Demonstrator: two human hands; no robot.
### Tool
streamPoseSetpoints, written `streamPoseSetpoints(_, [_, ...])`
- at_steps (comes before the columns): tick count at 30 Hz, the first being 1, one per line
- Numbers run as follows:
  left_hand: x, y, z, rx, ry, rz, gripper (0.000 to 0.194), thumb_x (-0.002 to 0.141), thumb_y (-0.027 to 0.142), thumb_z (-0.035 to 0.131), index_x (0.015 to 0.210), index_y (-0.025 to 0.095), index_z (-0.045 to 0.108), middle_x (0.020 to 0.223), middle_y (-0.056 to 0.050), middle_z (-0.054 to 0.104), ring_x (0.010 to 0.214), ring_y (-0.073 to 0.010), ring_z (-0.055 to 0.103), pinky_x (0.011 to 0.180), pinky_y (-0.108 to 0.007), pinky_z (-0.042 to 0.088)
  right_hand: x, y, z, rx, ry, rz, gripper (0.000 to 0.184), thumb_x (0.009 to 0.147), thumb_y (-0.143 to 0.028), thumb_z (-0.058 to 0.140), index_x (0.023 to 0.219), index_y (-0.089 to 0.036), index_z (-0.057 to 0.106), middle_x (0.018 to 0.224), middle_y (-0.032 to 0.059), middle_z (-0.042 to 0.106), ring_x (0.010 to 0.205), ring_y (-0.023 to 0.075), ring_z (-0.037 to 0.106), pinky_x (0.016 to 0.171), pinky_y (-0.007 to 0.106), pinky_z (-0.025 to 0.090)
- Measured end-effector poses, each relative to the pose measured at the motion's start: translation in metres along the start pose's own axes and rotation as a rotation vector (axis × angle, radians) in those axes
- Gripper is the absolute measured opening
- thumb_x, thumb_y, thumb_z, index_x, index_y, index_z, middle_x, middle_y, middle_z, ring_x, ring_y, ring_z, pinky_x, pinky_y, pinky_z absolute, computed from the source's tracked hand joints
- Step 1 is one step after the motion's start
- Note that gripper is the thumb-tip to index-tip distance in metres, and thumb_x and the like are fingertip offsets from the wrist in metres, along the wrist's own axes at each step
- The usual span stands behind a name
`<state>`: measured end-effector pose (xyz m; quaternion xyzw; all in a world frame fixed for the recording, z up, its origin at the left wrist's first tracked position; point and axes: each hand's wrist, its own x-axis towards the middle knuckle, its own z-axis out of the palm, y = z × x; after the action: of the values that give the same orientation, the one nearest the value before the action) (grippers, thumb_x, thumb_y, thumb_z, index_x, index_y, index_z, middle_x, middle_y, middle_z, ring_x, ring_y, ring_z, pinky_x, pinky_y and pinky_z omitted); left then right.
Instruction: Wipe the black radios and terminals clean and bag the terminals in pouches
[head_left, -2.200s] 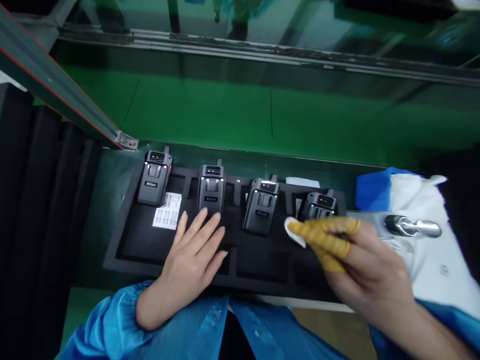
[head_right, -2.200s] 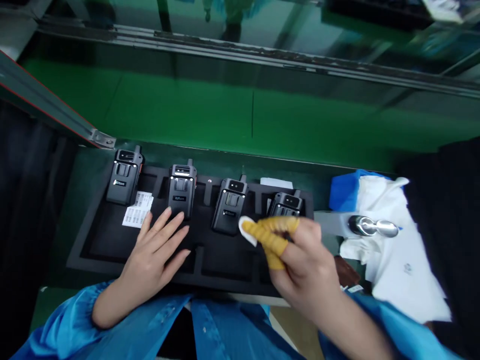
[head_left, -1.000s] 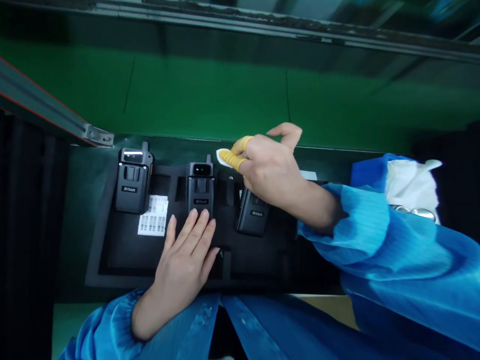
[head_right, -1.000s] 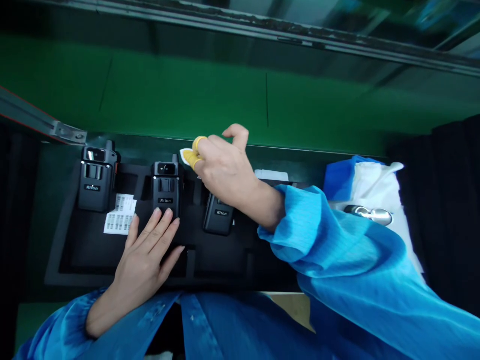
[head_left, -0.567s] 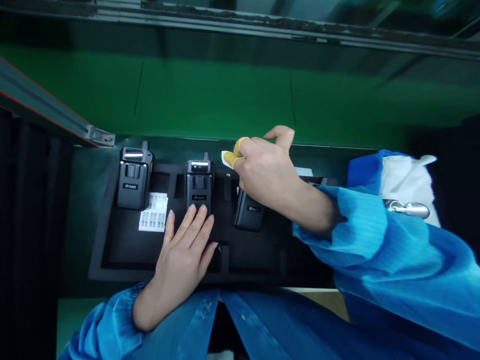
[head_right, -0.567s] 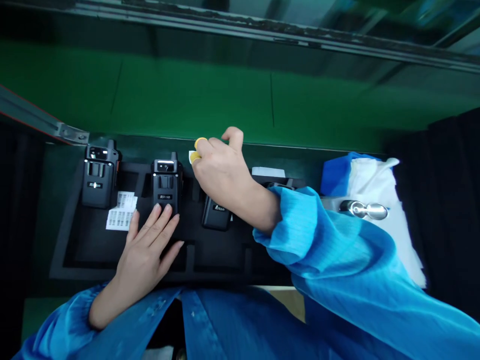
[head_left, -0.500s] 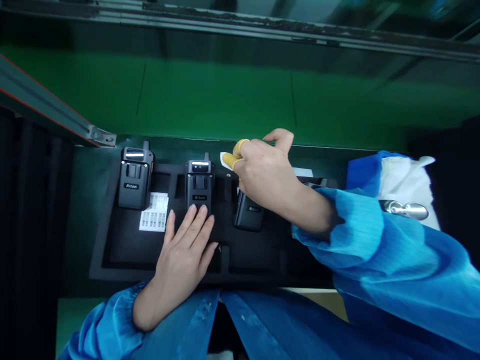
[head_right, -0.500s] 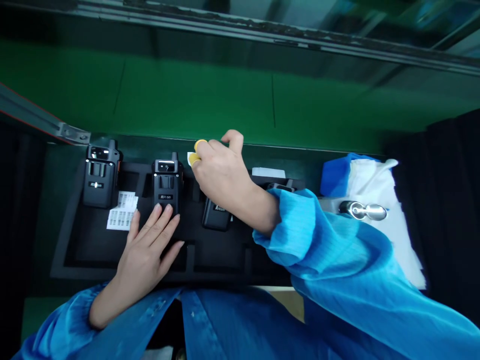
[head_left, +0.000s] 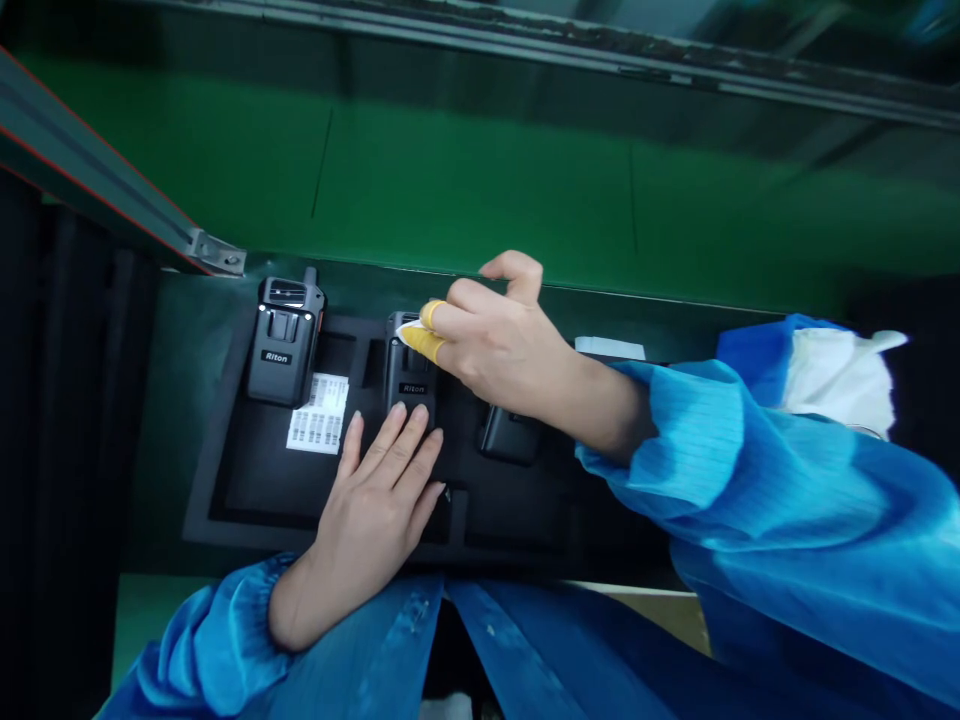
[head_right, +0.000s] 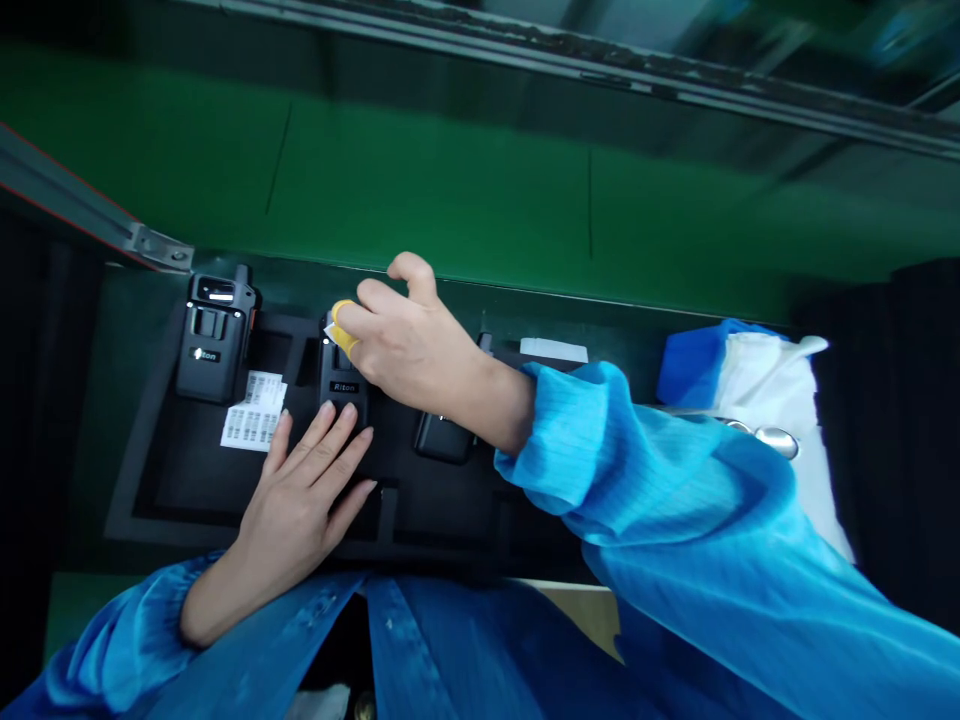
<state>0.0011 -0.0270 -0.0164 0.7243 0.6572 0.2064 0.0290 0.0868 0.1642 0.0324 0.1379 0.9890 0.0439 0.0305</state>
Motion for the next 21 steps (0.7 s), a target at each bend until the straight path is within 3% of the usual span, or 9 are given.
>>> streamPoseSetpoints(3, [0.000, 0.000, -0.001, -0.002, -0.011, -0.004, 0.035, 0.096, 0.023, 0.050, 0.129, 0.013, 0.057, 0.139, -0.012, 0.058, 0.131, -0.0302, 0.053, 0.117, -0.053, 0.030, -0.010, 0.012, 0.002, 0.018, -0.002, 0.041, 0.039, 0.097, -0.015, 0.037, 0.076, -0.024, 0.068, 0.083, -0.0014, 0.057, 0.085, 0.0140, 0.046, 0.094, 0.042, 0.027])
streamPoseSetpoints(7, [0.001, 0.000, -0.001, -0.018, -0.001, 0.001, 0.032, 0.096, 0.023, 0.050, 0.126, 0.014, 0.060, 0.140, -0.011, 0.058, 0.132, -0.0297, 0.052, 0.118, -0.053, 0.029, -0.029, 0.030, 0.010, -0.006, 0.048, 0.198, 0.044, 0.099, -0.020, 0.033, 0.067, -0.019, 0.064, 0.083, 0.0010, 0.063, 0.079, 0.0134, 0.047, 0.092, 0.044, 0.027])
streamPoseSetpoints(11, [0.001, 0.000, -0.001, -0.028, 0.012, 0.006, 0.029, 0.096, 0.023, 0.051, 0.121, 0.013, 0.063, 0.139, -0.012, 0.058, 0.132, -0.0297, 0.052, 0.119, -0.052, 0.026, -0.034, 0.035, 0.015, 0.041, 0.183, 0.319, 0.041, 0.099, -0.025, 0.031, 0.080, -0.019, 0.067, 0.082, 0.0038, 0.064, 0.078, 0.0146, 0.049, 0.092, 0.047, 0.027])
streamPoseSetpoints(21, [0.000, -0.001, 0.001, -0.049, 0.021, -0.003, 0.027, 0.095, 0.022, 0.052, 0.115, 0.012, 0.067, 0.137, -0.014, 0.060, 0.131, -0.0278, 0.053, 0.122, -0.049, 0.022, 0.012, -0.002, 0.026, 0.104, 0.281, 0.149, 0.041, 0.099, -0.023, 0.031, 0.079, -0.019, 0.067, 0.084, 0.0011, 0.062, 0.083, 0.0145, 0.048, 0.096, 0.047, 0.024])
